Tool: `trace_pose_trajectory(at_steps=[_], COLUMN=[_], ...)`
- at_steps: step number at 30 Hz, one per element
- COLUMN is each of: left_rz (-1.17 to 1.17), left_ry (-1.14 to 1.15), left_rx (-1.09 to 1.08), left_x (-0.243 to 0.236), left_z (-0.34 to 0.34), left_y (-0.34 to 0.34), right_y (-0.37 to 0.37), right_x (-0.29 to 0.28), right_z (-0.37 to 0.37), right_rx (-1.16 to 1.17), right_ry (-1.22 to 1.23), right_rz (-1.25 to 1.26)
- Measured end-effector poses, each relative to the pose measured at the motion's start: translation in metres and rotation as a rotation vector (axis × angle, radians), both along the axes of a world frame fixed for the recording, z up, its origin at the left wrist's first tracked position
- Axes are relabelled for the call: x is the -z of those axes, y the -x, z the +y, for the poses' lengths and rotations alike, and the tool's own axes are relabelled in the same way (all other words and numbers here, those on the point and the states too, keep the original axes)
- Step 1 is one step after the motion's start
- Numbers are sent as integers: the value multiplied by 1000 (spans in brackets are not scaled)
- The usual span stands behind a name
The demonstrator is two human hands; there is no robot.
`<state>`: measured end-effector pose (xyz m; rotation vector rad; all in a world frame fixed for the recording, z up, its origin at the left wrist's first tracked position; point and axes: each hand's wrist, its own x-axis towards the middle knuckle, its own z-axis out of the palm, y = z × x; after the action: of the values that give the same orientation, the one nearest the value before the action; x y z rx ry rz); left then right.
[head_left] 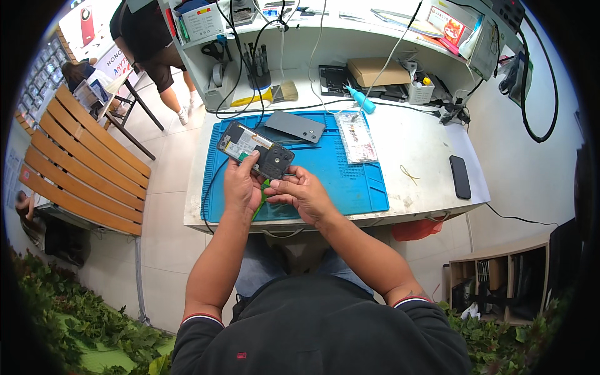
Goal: The person heats the back panel of a mobile phone with a heat gun and then uses a plastic pry tool to remove the back cover from the phone body.
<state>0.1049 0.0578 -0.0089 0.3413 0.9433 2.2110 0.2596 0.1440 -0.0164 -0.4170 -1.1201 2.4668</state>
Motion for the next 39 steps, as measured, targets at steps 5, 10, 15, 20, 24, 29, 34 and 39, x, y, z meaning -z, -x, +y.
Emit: trace_pose_trajectory(at_steps=[5, 10, 15, 20, 24, 29, 34, 39], left_rz=[16, -50, 91, 161, 414, 1433, 1634, 1572], left_ry=[9, 90, 205, 248, 291, 925, 1226, 1322], left_rx=[-24, -5, 72, 193, 315, 14, 142, 274], left_x=[3, 1, -18, -11, 3, -44, -42, -52], left_z=[-2, -8, -26, -32, -36, -59, -60, -41], left_y=[-4, -1, 11, -9, -17, 2, 14, 15], right_y=[10, 8, -9, -9, -9, -22, -8, -3], right_x=[1, 7, 2, -11, -5, -12, -46, -41], right_z=[-4, 1, 30, 36, 31, 77, 92, 101], right_rx=[94, 199, 250, 299, 296, 106, -153, -331], right_ry=[75, 44, -24, 104, 11, -504, -1206, -1508], right_rz=[-14, 3, -35, 64, 1, -132, -481, -380])
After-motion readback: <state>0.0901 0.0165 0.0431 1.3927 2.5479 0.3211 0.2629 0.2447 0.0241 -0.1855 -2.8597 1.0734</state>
